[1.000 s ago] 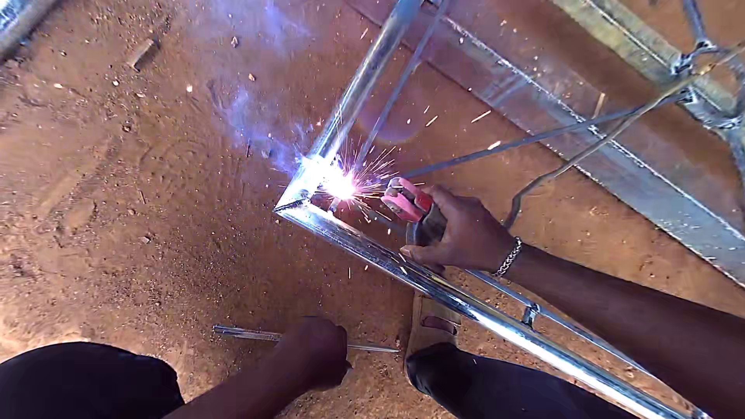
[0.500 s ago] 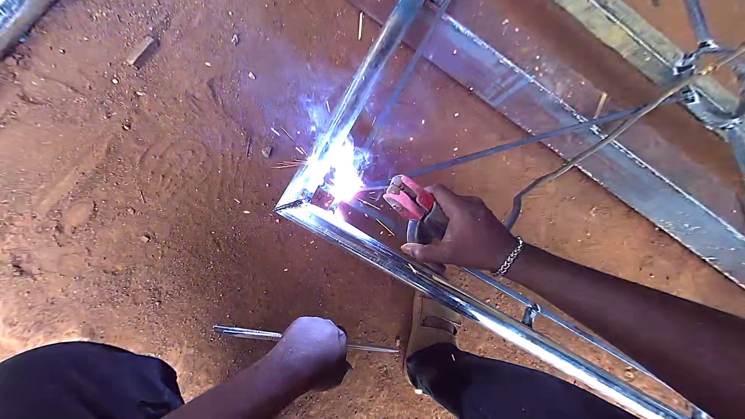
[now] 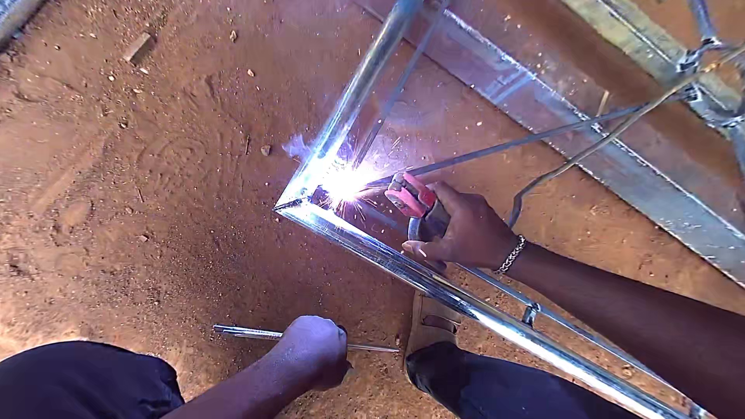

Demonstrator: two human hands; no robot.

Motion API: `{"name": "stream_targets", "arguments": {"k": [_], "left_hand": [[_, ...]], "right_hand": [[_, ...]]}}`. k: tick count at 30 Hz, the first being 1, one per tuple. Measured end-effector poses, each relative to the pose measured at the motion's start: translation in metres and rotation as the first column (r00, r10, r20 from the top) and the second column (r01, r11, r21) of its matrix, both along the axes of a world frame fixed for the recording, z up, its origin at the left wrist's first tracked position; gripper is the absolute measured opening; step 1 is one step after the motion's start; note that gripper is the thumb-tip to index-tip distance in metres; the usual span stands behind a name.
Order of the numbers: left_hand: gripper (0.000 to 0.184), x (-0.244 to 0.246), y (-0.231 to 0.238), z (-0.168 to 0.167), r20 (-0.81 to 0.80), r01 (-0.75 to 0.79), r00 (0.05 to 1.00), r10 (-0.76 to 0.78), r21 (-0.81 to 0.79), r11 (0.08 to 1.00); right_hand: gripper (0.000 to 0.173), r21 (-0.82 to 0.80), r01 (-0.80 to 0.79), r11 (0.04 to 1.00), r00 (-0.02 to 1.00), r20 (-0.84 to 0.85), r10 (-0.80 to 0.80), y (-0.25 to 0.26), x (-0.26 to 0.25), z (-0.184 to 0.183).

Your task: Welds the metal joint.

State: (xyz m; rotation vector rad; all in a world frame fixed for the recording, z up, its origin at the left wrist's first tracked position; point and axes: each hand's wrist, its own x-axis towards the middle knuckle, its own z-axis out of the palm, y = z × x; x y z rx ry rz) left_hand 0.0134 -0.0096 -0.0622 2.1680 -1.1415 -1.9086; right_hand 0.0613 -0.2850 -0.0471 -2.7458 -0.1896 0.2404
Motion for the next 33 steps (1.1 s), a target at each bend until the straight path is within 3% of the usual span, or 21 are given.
{"name": "stream_targets", "arguments": {"k": [10,20,28,33], "left_hand": [[0.047,-0.007,0.005,-0.011,0.034,-0.044,0.998,0.045,-0.035,0.998],[0.046,-0.006,0.006,-0.010,0.022,-0.053,0.998,0.054,-0.052,0.997],[0.052,-0.008,0.008,-0.023,0.033,-0.070,0.997,0.074,-0.112,0.991],[0.052,-0.006,0.002,-0.009,-0.015,-0.054,0.998,0.054,0.008,0.999]], "right_hand": [[0.070,-0.017,0.026,1.000,0.998,-0.049,-0.027,0.002,0.002,0.002],[0.084,-0.037,0.022,0.999,0.993,-0.113,-0.026,0.006,0.003,0.006],[0.080,-0.041,0.005,0.999,0.994,-0.108,-0.009,0.007,0.002,0.007],[0.082,-0.048,0.007,0.999,0.994,-0.108,-0.012,0.008,0.001,0.006]]}}
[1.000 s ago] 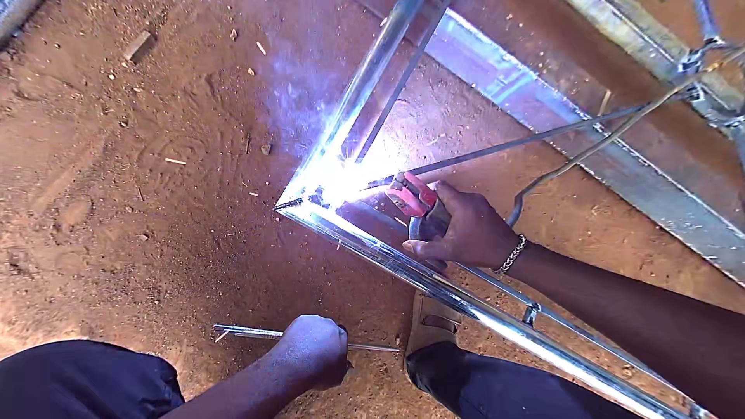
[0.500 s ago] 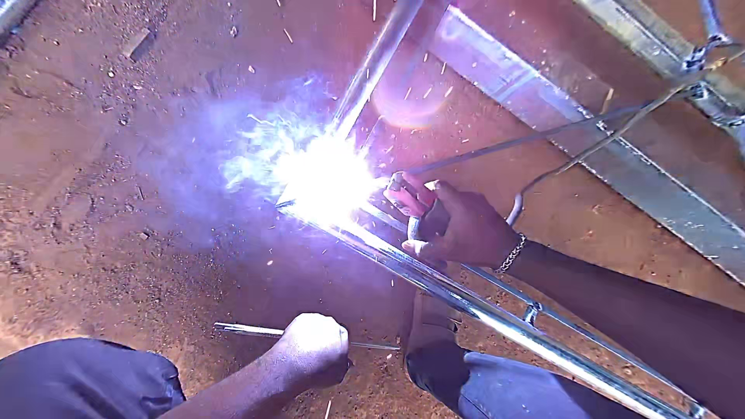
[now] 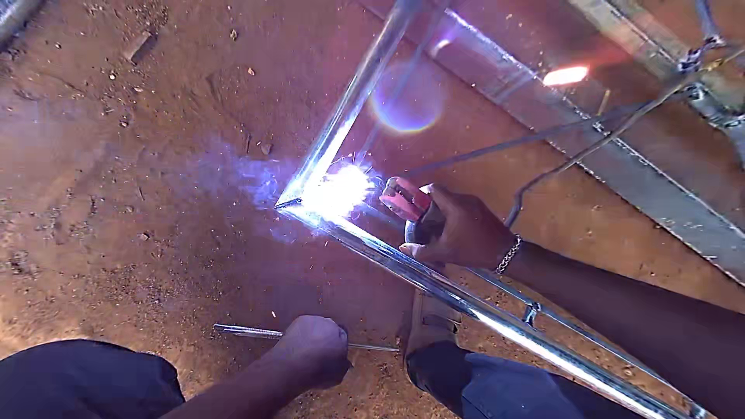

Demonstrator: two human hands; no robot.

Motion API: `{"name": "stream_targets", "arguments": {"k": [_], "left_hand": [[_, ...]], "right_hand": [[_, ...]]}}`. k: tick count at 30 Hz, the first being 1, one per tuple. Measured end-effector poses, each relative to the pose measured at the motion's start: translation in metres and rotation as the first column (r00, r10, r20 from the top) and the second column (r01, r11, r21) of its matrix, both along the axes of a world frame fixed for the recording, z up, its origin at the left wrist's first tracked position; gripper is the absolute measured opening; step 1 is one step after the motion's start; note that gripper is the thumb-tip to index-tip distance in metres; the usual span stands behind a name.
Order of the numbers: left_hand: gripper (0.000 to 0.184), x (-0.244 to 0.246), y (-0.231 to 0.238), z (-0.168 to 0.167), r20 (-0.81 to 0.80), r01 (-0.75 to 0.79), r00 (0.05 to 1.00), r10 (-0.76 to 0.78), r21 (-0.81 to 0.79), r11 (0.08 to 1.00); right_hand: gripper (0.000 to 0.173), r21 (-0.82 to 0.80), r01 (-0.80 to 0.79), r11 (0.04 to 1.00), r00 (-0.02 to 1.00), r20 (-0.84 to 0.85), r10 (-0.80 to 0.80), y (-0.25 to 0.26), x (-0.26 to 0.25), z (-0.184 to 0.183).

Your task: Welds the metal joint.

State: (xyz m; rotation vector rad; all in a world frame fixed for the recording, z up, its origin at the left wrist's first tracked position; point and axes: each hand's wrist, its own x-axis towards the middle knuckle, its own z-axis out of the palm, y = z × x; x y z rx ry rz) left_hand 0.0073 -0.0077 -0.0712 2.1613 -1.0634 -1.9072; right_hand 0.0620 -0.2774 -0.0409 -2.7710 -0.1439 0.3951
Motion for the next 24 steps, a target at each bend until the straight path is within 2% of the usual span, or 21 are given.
{"name": "stream_targets", "arguments": {"k": [3,7,12,18,24], "left_hand": [[0.052,-0.001,0.001,-0.002,0.000,-0.011,1.000,0.011,0.004,1.000],[0.052,0.001,-0.001,0.003,0.000,0.017,1.000,-0.017,0.000,1.000],[0.056,0.006,-0.003,0.008,-0.015,0.048,0.999,-0.048,0.019,0.999],[0.049,-0.001,0.003,0.002,0.031,0.001,1.000,0.000,-0.037,0.999],[0.053,0.005,0.000,0.008,-0.009,0.028,1.000,-0.028,-0.022,0.999]], "right_hand": [[0.083,0.030,-0.032,0.999,0.998,0.054,0.031,-0.002,-0.001,-0.005],[0.081,0.020,-0.021,1.000,1.000,0.010,0.021,0.000,0.000,-0.002],[0.084,0.017,-0.044,0.999,0.997,0.070,0.043,-0.002,-0.002,-0.004],[0.075,0.006,-0.004,1.000,1.000,0.006,0.004,0.001,0.000,-0.001],[0.081,0.003,-0.022,1.000,0.999,0.026,0.021,0.000,0.000,-0.002]]}}
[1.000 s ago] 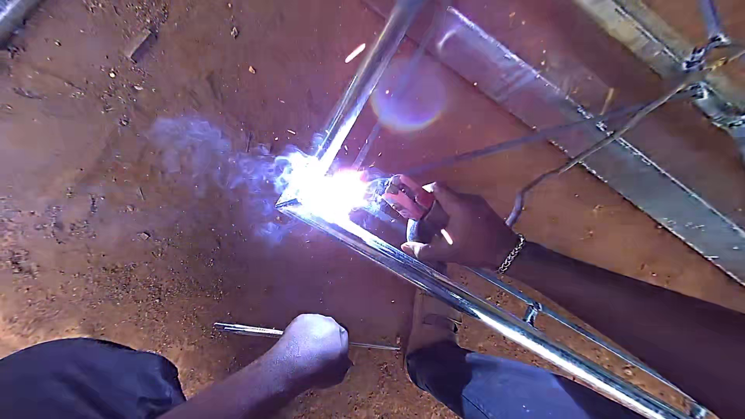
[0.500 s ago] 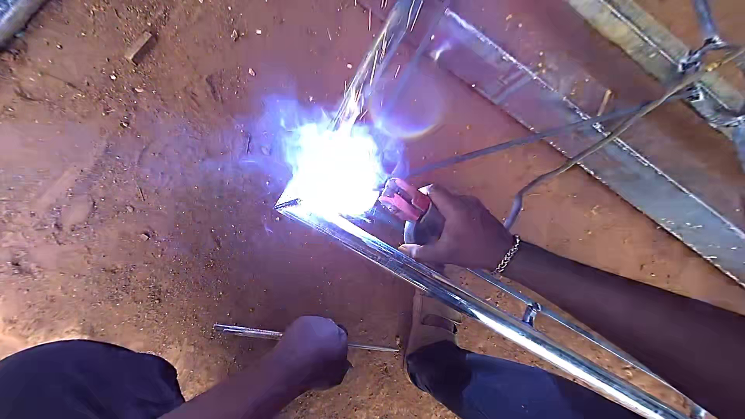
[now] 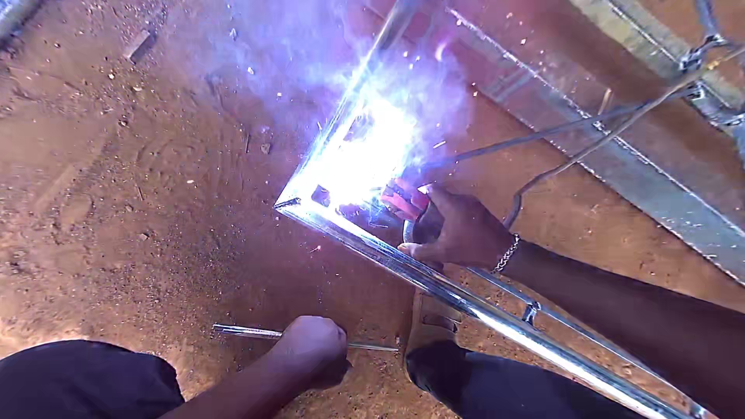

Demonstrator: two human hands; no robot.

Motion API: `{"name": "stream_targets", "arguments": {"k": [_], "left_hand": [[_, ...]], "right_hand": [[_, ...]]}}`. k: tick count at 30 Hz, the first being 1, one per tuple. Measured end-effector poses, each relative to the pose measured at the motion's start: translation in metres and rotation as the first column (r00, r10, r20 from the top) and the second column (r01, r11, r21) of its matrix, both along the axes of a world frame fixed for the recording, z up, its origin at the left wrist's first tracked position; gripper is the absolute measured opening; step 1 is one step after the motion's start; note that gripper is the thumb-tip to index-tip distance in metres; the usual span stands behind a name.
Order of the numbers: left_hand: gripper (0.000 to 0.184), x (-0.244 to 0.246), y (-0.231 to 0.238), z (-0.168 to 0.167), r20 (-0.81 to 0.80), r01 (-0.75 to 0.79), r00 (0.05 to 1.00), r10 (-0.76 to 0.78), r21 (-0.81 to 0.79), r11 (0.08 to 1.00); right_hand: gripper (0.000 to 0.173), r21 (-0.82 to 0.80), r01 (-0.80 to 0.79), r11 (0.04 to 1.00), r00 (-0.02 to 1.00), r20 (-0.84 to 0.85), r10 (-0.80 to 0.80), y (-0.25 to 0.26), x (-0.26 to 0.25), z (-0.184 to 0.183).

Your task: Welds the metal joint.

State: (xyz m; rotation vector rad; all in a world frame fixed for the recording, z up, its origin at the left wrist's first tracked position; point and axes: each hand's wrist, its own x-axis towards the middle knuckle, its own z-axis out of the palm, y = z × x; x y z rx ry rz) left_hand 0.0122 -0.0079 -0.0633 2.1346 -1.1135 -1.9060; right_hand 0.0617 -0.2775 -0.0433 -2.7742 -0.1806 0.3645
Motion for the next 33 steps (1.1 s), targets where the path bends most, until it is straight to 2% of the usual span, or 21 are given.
{"name": "stream_targets", "arguments": {"k": [6,9,11,17,21,24,33], "left_hand": [[0.051,-0.004,0.004,-0.008,0.035,-0.018,0.999,0.019,-0.033,0.999],[0.048,-0.006,0.001,-0.007,0.029,-0.022,0.999,0.022,0.007,1.000],[0.050,-0.006,0.002,-0.007,0.017,-0.036,0.999,0.035,0.011,0.999],[0.051,0.001,-0.004,0.002,0.009,0.042,0.999,-0.042,0.034,0.999],[0.044,-0.007,0.007,-0.007,0.059,-0.038,0.997,0.043,-0.078,0.996],[0.043,-0.007,0.005,-0.007,0.052,-0.033,0.998,0.035,-0.043,0.999],[0.049,-0.004,0.006,-0.005,0.008,-0.057,0.998,0.057,0.002,0.998]], "right_hand": [[0.081,0.002,0.027,1.000,0.998,-0.060,-0.027,0.002,0.002,0.003],[0.083,0.012,-0.014,1.000,1.000,0.016,0.014,-0.002,0.000,-0.004],[0.084,0.022,-0.006,1.000,1.000,0.006,0.006,-0.001,0.000,-0.002],[0.083,0.016,0.022,1.000,0.998,-0.057,-0.022,-0.001,0.001,0.000],[0.081,0.002,0.032,0.999,0.998,-0.062,-0.032,0.000,0.002,0.001],[0.076,-0.002,0.008,1.000,0.999,-0.040,-0.008,0.000,0.002,0.001],[0.084,-0.012,0.001,1.000,0.999,-0.036,-0.001,0.003,0.004,-0.001]]}}
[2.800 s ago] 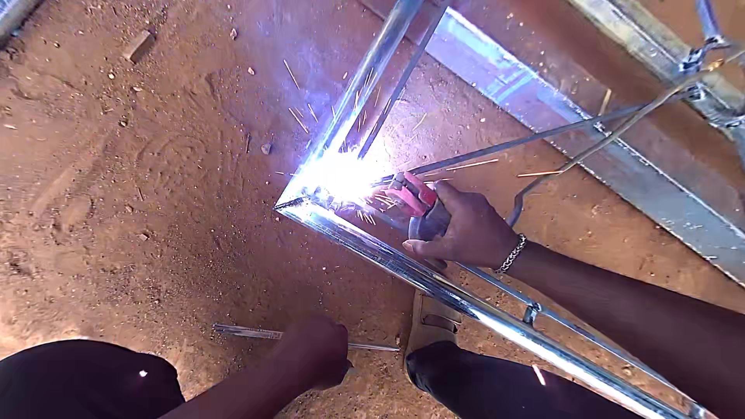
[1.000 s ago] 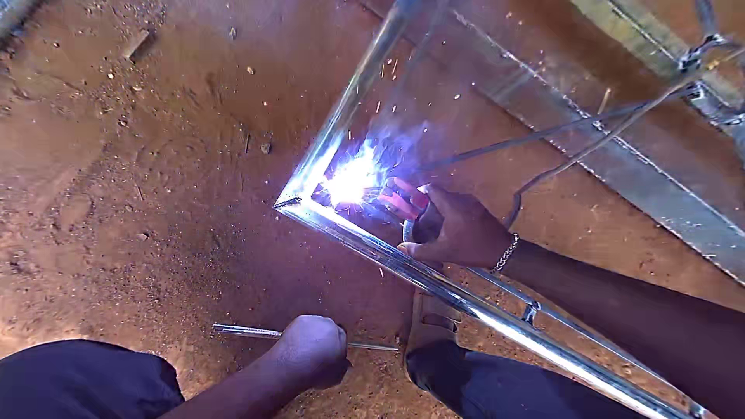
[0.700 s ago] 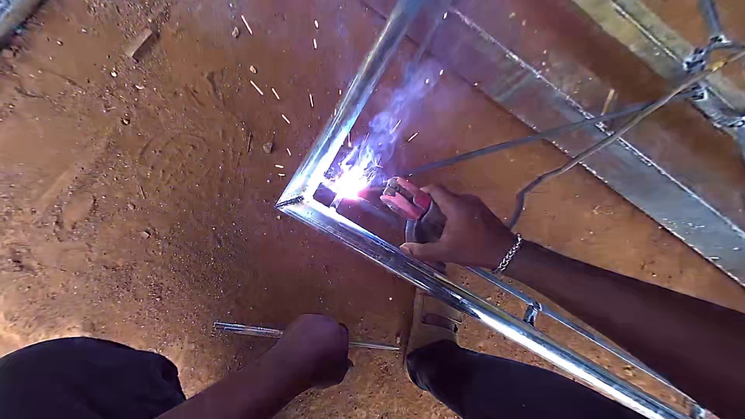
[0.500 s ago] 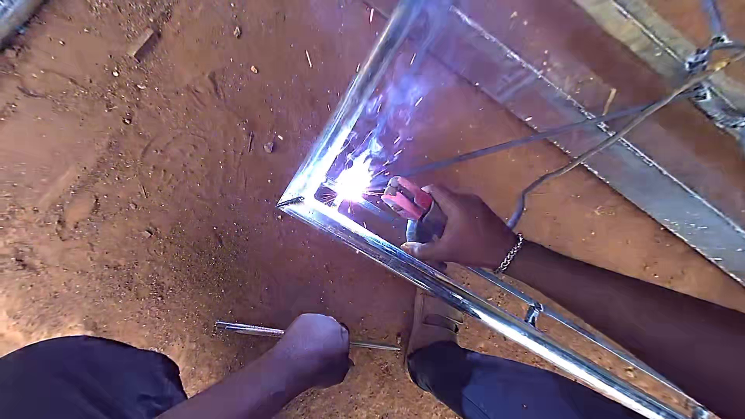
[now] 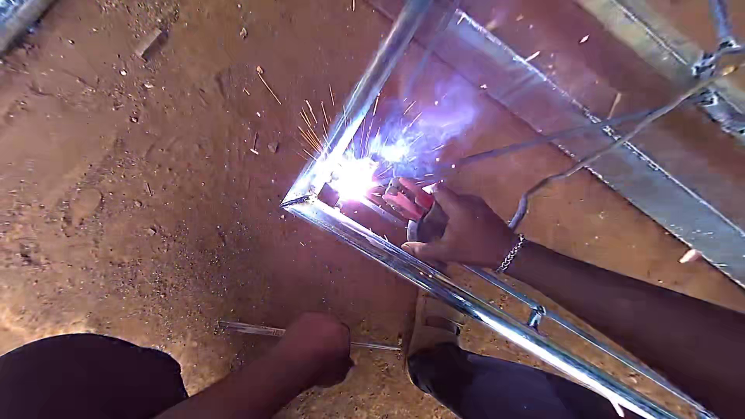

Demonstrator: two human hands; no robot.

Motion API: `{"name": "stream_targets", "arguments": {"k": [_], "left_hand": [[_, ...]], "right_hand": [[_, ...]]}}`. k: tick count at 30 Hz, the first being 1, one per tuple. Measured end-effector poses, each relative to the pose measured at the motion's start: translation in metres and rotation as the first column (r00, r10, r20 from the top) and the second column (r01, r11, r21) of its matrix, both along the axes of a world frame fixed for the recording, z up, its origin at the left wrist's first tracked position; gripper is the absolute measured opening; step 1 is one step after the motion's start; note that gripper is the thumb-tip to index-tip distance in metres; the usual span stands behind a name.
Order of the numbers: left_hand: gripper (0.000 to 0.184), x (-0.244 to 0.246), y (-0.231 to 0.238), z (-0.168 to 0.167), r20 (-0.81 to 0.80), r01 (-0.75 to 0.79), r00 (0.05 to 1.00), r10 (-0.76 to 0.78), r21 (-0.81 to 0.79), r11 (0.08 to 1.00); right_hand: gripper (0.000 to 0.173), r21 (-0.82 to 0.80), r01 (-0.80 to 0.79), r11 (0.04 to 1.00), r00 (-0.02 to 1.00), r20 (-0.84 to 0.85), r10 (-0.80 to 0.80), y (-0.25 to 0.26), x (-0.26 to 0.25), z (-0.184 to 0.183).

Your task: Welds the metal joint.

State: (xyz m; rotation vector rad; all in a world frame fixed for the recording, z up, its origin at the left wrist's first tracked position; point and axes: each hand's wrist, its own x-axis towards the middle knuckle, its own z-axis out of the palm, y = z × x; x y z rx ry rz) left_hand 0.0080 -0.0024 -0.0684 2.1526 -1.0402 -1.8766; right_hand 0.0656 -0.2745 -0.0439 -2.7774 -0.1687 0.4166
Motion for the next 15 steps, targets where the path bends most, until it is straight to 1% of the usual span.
{"name": "stream_targets", "arguments": {"k": [1,4,6,7,9,10,11,13,14,15], "left_hand": [[0.049,-0.0001,-0.0001,-0.0010,0.003,0.004,1.000,-0.004,0.001,1.000],[0.053,-0.0009,0.0004,-0.0020,0.009,-0.002,1.000,0.002,0.014,1.000],[0.051,-0.0011,0.0008,-0.0022,0.011,-0.014,1.000,0.014,0.024,1.000],[0.051,-0.0015,0.0015,-0.0030,0.009,-0.031,0.999,0.031,0.020,0.999],[0.052,-0.0010,0.0014,-0.0032,0.007,-0.025,1.000,0.025,0.026,0.999],[0.052,-0.0007,0.0017,-0.0027,0.009,-0.016,1.000,0.016,0.022,1.000],[0.051,-0.0007,0.0029,-0.0029,0.013,-0.016,1.000,0.016,0.005,1.000],[0.046,-0.0023,0.0077,-0.0052,0.034,-0.030,0.999,0.032,-0.069,0.997],[0.048,-0.0017,0.0059,-0.0036,0.026,-0.026,0.999,0.027,-0.037,0.999],[0.051,-0.0010,0.0040,-0.0020,0.016,-0.022,1.000,0.022,-0.004,1.000]], "right_hand": [[0.085,-0.001,0.009,1.000,1.000,-0.029,-0.009,0.0010,0.0009,0.0017],[0.085,0.006,-0.013,1.000,1.000,0.028,0.013,-0.0002,0.0008,-0.0034],[0.083,-0.001,-0.019,1.000,0.999,0.033,0.019,0.0001,0.0020,-0.0048],[0.086,-0.009,-0.006,1.000,1.000,0.003,0.006,0.0009,0.0028,-0.0042],[0.091,-0.004,-0.008,1.000,1.000,0.020,0.008,-0.0004,0.0032,-0.0068],[0.090,-0.002,-0.017,1.000,0.999,0.028,0.017,-0.0006,0.0034,-0.0071],[0.085,0.002,-0.020,1.000,1.000,0.020,0.020,-0.0001,0.0037,-0.0058],[0.066,0.034,-0.017,0.999,1.000,-0.017,0.018,0.0015,0.0033,0.0005],[0.059,0.064,-0.019,0.998,1.000,0.017,0.018,0.0002,0.0015,-0.0011],[0.071,0.068,-0.033,0.997,0.998,0.055,0.030,0.0005,-0.0001,-0.0025]]}}
